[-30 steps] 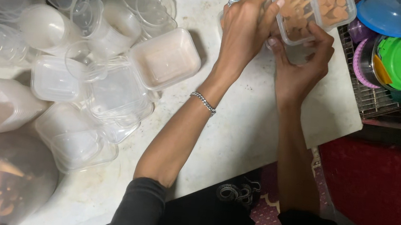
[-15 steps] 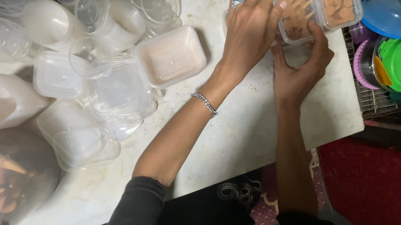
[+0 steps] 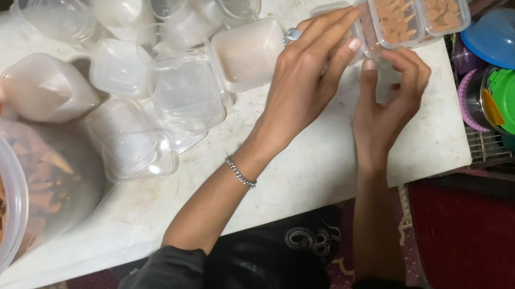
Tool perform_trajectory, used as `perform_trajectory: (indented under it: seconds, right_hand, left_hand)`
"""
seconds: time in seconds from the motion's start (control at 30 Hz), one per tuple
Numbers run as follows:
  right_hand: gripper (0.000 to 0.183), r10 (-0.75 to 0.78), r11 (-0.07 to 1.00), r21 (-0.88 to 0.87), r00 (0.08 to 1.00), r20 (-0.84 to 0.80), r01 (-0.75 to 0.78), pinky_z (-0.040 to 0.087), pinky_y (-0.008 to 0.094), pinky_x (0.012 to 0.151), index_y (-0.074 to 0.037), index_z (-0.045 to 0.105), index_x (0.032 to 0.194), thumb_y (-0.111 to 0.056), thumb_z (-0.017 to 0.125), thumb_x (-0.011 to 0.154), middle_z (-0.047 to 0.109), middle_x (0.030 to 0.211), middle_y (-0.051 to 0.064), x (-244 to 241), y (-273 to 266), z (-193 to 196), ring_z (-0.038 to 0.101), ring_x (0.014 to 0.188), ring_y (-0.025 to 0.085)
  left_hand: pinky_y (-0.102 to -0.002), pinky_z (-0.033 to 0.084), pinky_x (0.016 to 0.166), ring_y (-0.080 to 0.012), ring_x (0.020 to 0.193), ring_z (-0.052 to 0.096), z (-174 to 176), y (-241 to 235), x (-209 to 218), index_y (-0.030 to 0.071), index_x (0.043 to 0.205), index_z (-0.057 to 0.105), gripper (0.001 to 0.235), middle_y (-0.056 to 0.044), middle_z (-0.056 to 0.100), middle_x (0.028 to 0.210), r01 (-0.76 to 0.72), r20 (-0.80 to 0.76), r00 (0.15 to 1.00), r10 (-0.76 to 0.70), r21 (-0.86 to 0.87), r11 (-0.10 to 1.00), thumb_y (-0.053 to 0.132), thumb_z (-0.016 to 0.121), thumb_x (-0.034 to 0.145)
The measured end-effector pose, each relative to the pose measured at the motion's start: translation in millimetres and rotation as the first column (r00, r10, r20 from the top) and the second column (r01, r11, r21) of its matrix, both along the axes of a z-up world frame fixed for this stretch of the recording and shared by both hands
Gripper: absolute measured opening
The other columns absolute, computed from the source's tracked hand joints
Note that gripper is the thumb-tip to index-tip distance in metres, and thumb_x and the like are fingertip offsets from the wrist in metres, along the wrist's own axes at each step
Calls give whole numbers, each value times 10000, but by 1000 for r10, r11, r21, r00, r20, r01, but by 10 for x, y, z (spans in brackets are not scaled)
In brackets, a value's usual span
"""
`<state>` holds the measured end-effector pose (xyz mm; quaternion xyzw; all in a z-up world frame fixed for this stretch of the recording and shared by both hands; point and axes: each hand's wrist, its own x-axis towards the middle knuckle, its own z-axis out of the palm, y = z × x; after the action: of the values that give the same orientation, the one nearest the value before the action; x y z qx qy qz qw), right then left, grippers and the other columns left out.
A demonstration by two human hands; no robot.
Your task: The person transfers small, brown, cone-shaped objects from a large orange-lidded container into smaller clear plastic containers. They pick up the objects by hand and place them into the smaller containers one by one.
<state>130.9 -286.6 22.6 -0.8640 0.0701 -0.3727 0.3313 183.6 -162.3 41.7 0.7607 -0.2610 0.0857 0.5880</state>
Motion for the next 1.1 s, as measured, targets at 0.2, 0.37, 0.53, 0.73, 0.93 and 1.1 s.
perform_trajectory:
  seconds: [0.2,0.37,0.53,0.73,0.93,1.1]
  right_hand:
    - [63,172,952,278,977,-130,-131,483,247,711,-100,715,959,-155,691,937,656,975,31,183,381,15,601,807,119]
    - [200,281,915,357,932,-230,-187,470,201,636,-66,748,1012,-231,762,899,644,860,21,430,538,-62,554,730,76]
    - [227,269,929,333,912,-311,-161,520,206,664,-86,778,995,-254,819,848,633,782,-4,591,577,-175,558,672,58]
    - [134,206,960,246,930,-304,-133,585,206,655,-51,772,929,-139,811,835,721,755,7,616,558,-244,644,648,63]
    - [127,170,979,169,923,-344,-118,605,247,637,-57,747,883,-168,808,877,758,754,35,528,564,-3,727,664,100]
    - [66,281,953,-70,947,-157,-294,487,277,547,40,789,911,-14,752,916,714,931,86,539,549,21,533,589,122]
  left_hand:
    - [-418,551,948,-293,1177,602,-5,671,-134,34,1303,601,375,-129,649,1217,-293,161,950,269,154,944,287,581,1027]
    - [-455,479,846,-304,1047,554,-184,1128,-151,76,1284,638,382,-71,628,1072,-476,204,878,432,286,832,331,603,1002]
    - [-502,485,836,-392,1063,579,-460,1361,-148,55,1323,624,465,-94,587,1068,-485,178,874,452,350,801,387,593,998]
    - [-538,446,868,-400,1201,528,-569,1338,-139,71,1348,599,573,-109,603,1212,-397,79,907,413,484,780,464,657,934]
    - [-535,442,884,-346,1150,581,-490,1311,-180,113,1421,536,720,-108,599,1230,-359,48,922,385,481,800,609,627,907]
    - [-516,486,902,-296,1186,533,-502,1293,-160,145,1496,422,819,-76,519,1369,-366,77,923,377,479,798,582,748,884]
